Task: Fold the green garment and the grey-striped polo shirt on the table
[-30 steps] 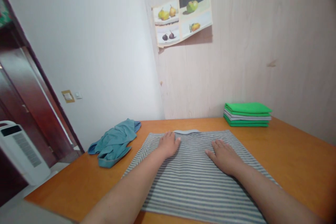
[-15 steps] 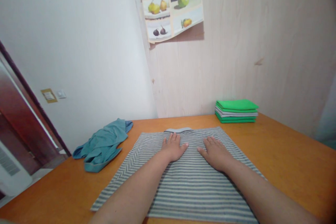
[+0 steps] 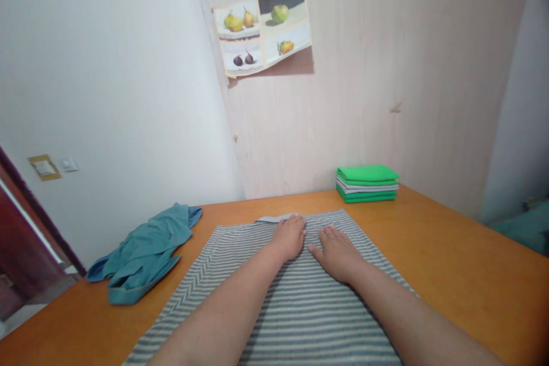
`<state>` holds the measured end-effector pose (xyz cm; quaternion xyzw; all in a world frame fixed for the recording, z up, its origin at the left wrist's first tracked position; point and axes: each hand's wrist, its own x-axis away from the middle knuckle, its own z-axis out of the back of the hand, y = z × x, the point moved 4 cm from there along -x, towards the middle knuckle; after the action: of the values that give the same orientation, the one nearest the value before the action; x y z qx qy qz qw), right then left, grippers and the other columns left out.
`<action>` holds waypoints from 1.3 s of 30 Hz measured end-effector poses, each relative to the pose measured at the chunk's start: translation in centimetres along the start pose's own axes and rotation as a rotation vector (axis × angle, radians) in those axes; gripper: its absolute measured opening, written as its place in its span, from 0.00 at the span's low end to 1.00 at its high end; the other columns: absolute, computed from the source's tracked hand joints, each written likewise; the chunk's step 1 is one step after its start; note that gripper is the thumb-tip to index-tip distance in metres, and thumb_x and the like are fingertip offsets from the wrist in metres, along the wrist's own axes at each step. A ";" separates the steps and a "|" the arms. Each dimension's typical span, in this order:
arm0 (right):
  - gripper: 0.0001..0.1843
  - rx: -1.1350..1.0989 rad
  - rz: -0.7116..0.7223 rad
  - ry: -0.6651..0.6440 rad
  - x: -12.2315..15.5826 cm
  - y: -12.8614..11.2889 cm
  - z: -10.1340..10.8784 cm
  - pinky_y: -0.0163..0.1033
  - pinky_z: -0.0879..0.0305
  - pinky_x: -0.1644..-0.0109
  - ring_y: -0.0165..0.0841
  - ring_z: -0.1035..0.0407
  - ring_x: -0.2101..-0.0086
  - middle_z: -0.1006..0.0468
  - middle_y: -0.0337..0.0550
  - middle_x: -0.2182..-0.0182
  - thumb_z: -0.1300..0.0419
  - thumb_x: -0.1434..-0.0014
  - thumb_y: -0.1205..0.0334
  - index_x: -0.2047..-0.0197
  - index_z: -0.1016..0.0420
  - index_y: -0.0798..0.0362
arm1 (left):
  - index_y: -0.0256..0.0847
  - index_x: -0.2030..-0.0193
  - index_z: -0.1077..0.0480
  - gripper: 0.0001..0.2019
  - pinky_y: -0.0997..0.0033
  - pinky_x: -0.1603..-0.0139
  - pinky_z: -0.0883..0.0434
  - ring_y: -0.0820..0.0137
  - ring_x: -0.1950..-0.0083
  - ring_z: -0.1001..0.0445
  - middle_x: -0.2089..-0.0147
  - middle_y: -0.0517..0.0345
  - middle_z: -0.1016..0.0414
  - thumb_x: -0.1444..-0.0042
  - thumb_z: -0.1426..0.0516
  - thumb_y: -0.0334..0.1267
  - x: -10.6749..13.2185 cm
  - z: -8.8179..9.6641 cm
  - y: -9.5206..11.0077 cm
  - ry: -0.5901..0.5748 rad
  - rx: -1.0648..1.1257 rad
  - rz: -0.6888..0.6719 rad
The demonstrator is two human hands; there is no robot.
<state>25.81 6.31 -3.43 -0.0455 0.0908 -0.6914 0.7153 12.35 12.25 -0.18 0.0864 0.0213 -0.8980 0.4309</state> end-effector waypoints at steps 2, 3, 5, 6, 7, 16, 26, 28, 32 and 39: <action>0.43 -0.009 0.004 -0.004 -0.1 0.0 -0.1 0.53 0.63 0.29 0.50 0.60 0.30 0.50 0.63 0.29 0.60 0.33 0.40 0.28 0.48 0.66 | 0.44 0.36 0.36 0.22 0.57 0.28 0.48 0.64 0.28 0.45 0.30 0.53 0.39 0.33 0.58 0.39 -0.7 -0.3 0.3 0.002 0.001 -0.015; 0.43 -0.013 0.004 -0.004 -0.1 0.0 -0.1 0.53 0.64 0.29 0.50 0.60 0.30 0.50 0.63 0.29 0.60 0.33 0.40 0.28 0.48 0.66 | 0.44 0.36 0.36 0.22 0.58 0.29 0.47 0.64 0.28 0.44 0.30 0.53 0.38 0.33 0.58 0.38 -1.0 -0.5 0.4 0.001 0.000 -0.020; 0.44 -0.022 0.003 0.002 -0.1 0.0 -0.1 0.53 0.65 0.29 0.50 0.61 0.30 0.51 0.62 0.29 0.60 0.34 0.40 0.28 0.48 0.67 | 0.42 0.36 0.36 0.22 0.58 0.29 0.45 0.63 0.28 0.44 0.30 0.52 0.38 0.32 0.58 0.40 -1.4 -1.0 0.5 -0.007 0.000 -0.029; 0.44 -0.028 0.004 0.004 0.0 0.0 -0.1 0.53 0.65 0.29 0.50 0.61 0.30 0.51 0.62 0.29 0.60 0.34 0.40 0.28 0.48 0.67 | 0.40 0.35 0.37 0.23 0.58 0.29 0.45 0.62 0.28 0.45 0.29 0.51 0.39 0.32 0.59 0.41 -1.5 -1.1 0.5 -0.012 0.000 -0.031; 0.44 -0.034 0.004 0.009 0.0 0.0 -0.1 0.53 0.65 0.29 0.50 0.61 0.30 0.50 0.62 0.29 0.60 0.34 0.40 0.28 0.48 0.67 | 0.39 0.34 0.38 0.24 0.57 0.29 0.45 0.61 0.27 0.46 0.29 0.50 0.41 0.31 0.59 0.43 -1.5 -1.3 0.5 -0.018 0.001 -0.033; 0.38 -0.087 -0.006 0.014 0.2 0.3 0.8 0.51 0.62 0.29 0.47 0.59 0.30 0.48 0.59 0.29 0.60 0.32 0.46 0.29 0.45 0.64 | 0.43 0.28 0.47 0.32 0.44 0.29 0.50 0.59 0.24 0.56 0.24 0.52 0.53 0.31 0.65 0.56 -1.0 -2.1 0.5 -0.100 0.001 0.015; 0.39 -0.001 -0.168 0.001 0.2 2.1 1.4 0.63 0.73 0.30 0.46 0.62 0.29 0.51 0.53 0.28 0.63 0.33 0.43 0.28 0.48 0.60 | 0.43 0.27 0.48 0.37 0.44 0.28 0.51 0.59 0.24 0.58 0.24 0.53 0.53 0.34 0.67 0.62 -1.0 -2.1 0.6 -0.083 0.018 0.014; 0.38 0.002 -0.187 0.003 0.2 2.4 1.6 0.64 0.72 0.30 0.46 0.62 0.29 0.51 0.52 0.28 0.64 0.32 0.44 0.28 0.48 0.59 | 0.43 0.27 0.48 0.37 0.44 0.28 0.51 0.59 0.24 0.57 0.24 0.52 0.53 0.34 0.67 0.63 -1.0 -2.1 0.7 -0.086 0.026 0.014; 0.36 -0.003 -0.232 -0.009 0.3 3.0 1.9 0.71 0.69 0.33 0.49 0.61 0.30 0.52 0.49 0.28 0.64 0.32 0.45 0.28 0.47 0.55 | 0.45 0.27 0.48 0.36 0.43 0.29 0.52 0.58 0.24 0.58 0.24 0.52 0.54 0.34 0.67 0.62 -1.0 -1.9 0.9 -0.093 0.036 0.007; 0.31 -0.003 -0.357 0.016 0.2 5.2 2.4 0.71 0.64 0.33 0.46 0.59 0.30 0.47 0.48 0.29 0.64 0.32 0.54 0.29 0.43 0.51 | 0.48 0.27 0.49 0.36 0.42 0.29 0.53 0.57 0.24 0.59 0.24 0.52 0.55 0.34 0.67 0.62 -0.8 -1.6 1.2 -0.122 0.048 0.013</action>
<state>31.43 6.13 -2.07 -0.0563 0.0879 -0.8077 0.5802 13.99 12.35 -1.55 0.0422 -0.0272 -0.8991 0.4349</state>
